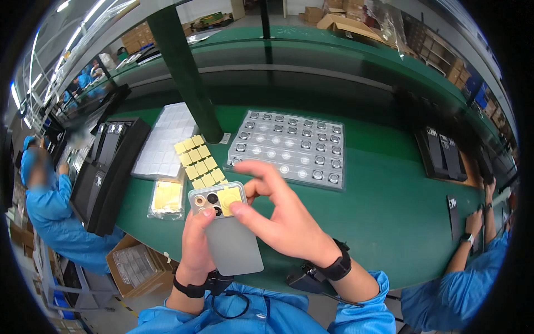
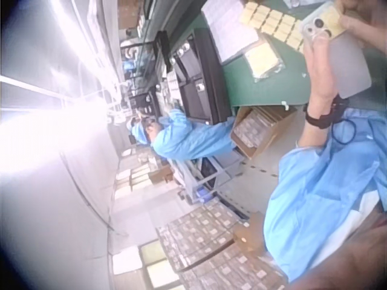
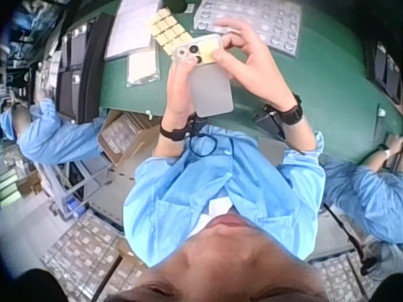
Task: Sticking protective stickers onto the back and camera lens area of mobile phones in a production line.
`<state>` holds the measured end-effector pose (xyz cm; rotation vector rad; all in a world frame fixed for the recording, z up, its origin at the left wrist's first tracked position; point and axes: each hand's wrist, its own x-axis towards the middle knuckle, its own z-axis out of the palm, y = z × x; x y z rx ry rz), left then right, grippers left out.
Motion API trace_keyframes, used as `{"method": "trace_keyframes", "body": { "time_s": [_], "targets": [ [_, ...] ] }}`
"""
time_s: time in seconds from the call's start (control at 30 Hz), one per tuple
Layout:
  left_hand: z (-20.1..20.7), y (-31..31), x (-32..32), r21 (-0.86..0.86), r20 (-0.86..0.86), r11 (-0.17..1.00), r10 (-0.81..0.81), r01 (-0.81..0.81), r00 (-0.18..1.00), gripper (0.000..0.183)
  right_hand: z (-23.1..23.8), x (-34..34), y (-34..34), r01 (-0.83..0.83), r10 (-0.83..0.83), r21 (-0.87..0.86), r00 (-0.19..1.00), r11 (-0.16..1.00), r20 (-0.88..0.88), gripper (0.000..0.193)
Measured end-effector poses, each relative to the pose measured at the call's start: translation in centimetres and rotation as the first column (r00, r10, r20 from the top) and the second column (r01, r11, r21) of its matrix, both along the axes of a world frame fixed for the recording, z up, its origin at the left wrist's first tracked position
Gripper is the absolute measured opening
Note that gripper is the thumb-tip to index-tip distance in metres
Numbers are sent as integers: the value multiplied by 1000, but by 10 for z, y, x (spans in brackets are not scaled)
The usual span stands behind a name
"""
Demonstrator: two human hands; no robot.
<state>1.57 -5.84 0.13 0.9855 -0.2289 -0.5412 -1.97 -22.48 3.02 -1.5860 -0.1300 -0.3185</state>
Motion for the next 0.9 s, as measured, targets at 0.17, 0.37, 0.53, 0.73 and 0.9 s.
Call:
{"method": "trace_keyframes", "body": {
  "time_s": [0.17, 0.37, 0.53, 0.73, 0.9],
  "targets": [
    [-1, 6, -2, 107, 3, 994, 26, -26, 1000, 42, -7, 7, 10, -51, 62, -234, 997, 971, 39, 31],
    [-3, 35, 15, 24, -53, 987, -161, 162, 986, 54, -4, 23, 29, -193, 238, 166, 919, 967, -316, 30],
    [0, 54, 22, 19, -82, 999, 35, -33, 996, 59, -4, 38, 53, -286, 308, 123, 919, 950, -246, 33],
    [4, 67, 26, 8, -45, 998, 58, -58, 997, 53, -7, 51, 76, -171, 223, 208, 939, 963, -261, 27],
    [3, 87, 29, 25, 20, 997, 77, -78, 997, 53, -10, 68, 83, -338, 406, 252, 862, 907, -305, 23]
  ]
}}
